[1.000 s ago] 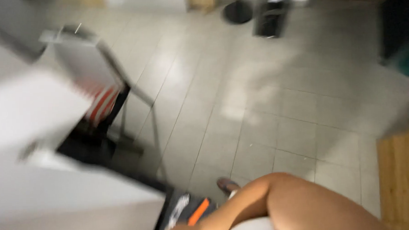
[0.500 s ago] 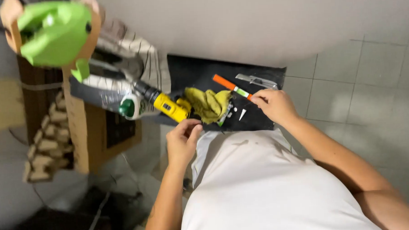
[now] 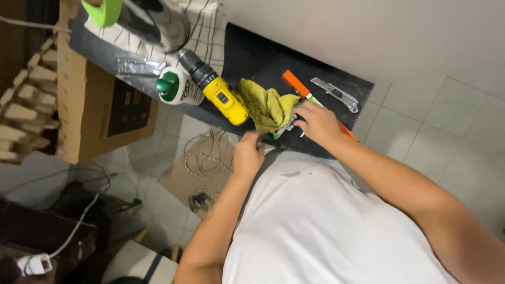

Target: Applying adhesive to small plastic plugs and inserting them into holes on a cabinet to finish the assembly details.

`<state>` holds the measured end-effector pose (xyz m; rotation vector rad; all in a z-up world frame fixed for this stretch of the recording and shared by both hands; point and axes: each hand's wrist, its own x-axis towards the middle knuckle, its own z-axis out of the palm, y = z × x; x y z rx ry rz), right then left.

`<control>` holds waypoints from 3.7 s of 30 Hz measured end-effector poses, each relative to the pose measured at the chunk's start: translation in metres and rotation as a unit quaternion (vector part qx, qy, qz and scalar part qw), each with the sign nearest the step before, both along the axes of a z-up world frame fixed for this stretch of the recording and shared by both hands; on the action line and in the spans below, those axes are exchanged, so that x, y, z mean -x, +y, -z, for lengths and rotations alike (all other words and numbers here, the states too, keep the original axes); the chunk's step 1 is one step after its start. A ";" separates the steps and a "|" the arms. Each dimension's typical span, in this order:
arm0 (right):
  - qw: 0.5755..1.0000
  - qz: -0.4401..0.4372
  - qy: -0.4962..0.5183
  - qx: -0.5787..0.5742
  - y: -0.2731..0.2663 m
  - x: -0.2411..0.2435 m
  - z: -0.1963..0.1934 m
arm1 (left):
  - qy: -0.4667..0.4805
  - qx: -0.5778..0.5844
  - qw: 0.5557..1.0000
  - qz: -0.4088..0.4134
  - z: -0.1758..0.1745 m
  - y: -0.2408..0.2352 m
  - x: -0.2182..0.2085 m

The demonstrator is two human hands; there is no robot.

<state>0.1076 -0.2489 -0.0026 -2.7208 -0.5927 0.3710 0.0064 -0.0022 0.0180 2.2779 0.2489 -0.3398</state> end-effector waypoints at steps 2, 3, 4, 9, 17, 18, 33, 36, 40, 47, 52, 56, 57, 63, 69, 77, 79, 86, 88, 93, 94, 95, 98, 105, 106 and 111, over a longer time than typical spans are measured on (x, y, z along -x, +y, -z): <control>0.996 -0.078 -0.042 -0.008 0.020 -0.010 0.006 | -0.050 -0.026 0.998 0.016 -0.035 -0.004 -0.015; 0.996 -0.084 -0.041 -0.006 0.024 -0.021 0.016 | -0.048 -0.024 0.999 0.009 -0.021 -0.006 -0.021; 0.992 -0.116 -0.050 -0.003 0.027 -0.026 0.026 | -0.087 -0.074 0.993 0.043 -0.008 -0.008 -0.022; 0.983 -0.157 -0.080 -0.043 0.031 -0.046 0.063 | -0.175 -0.125 0.974 0.064 0.063 -0.008 -0.029; 0.987 -0.092 -0.091 -0.095 0.032 -0.049 0.042 | -0.215 -0.088 0.972 0.014 0.054 -0.001 -0.025; 0.987 -0.092 -0.090 -0.094 0.031 -0.049 0.035 | -0.215 -0.088 0.973 0.014 0.034 -0.001 -0.026; 0.996 -0.017 0.020 0.080 -0.025 0.010 0.069 | -0.227 -0.158 0.956 0.094 0.068 -0.036 -0.020; 0.996 -0.030 0.036 0.078 -0.020 0.007 0.074 | -0.229 -0.176 0.954 0.075 0.069 -0.036 -0.020; 0.994 -0.032 0.061 0.088 -0.016 0.004 0.076 | -0.206 -0.137 0.967 0.069 0.061 -0.035 -0.018; 0.994 -0.012 0.074 0.077 -0.017 0.000 0.077 | -0.144 -0.096 0.983 0.061 0.046 -0.026 -0.014; 0.994 -0.002 0.093 0.057 -0.018 -0.001 0.059 | -0.138 -0.066 0.987 0.052 0.036 -0.029 -0.015; 0.993 0.021 0.113 0.025 -0.016 -0.003 0.037 | -0.122 -0.036 0.991 0.031 0.024 -0.037 -0.018; 0.993 0.021 0.112 0.025 -0.015 -0.002 0.027 | -0.122 -0.037 0.991 0.031 0.029 -0.042 -0.019; 0.954 0.152 0.217 -0.143 0.000 0.004 -0.046 | -0.063 0.163 0.984 -0.036 0.027 -0.061 -0.034; 0.883 0.204 0.308 -0.290 -0.016 0.006 -0.058 | 0.050 0.364 0.924 -0.102 0.014 -0.074 -0.048; 0.853 0.140 0.284 -0.416 -0.029 0.003 -0.067 | 0.041 0.466 0.879 -0.086 0.009 -0.081 -0.059; 0.856 0.130 0.276 -0.419 -0.031 0.002 -0.069 | 0.052 0.474 0.874 -0.088 0.002 -0.083 -0.060; 0.861 0.100 0.258 -0.427 -0.032 -0.007 -0.082 | 0.127 0.509 0.845 -0.106 -0.009 -0.086 -0.064; 0.852 0.125 0.253 -0.441 -0.032 -0.007 -0.086 | 0.137 0.527 0.831 -0.115 -0.017 -0.087 -0.066; 0.830 0.133 0.232 -0.489 -0.029 -0.014 -0.096 | 0.186 0.618 0.751 -0.142 -0.012 -0.097 -0.066; 0.834 0.118 0.217 -0.494 -0.032 -0.015 -0.092 | 0.196 0.649 0.721 -0.143 -0.015 -0.098 -0.066; 0.836 0.102 0.201 -0.500 -0.035 -0.016 -0.089 | 0.207 0.680 0.689 -0.144 -0.017 -0.099 -0.065; 0.824 0.100 0.183 -0.526 -0.035 -0.015 -0.090 | 0.198 0.697 0.674 -0.145 -0.023 -0.102 -0.066; 0.824 0.079 0.171 -0.534 -0.034 -0.015 -0.094 | 0.188 0.686 0.688 -0.141 -0.019 -0.104 -0.063; 0.820 0.084 0.181 -0.536 -0.035 -0.015 -0.093 | 0.187 0.665 0.707 -0.150 -0.021 -0.103 -0.063; 0.803 0.137 0.225 -0.534 -0.043 -0.015 -0.091 | 0.108 0.477 0.859 -0.154 0.017 -0.083 -0.054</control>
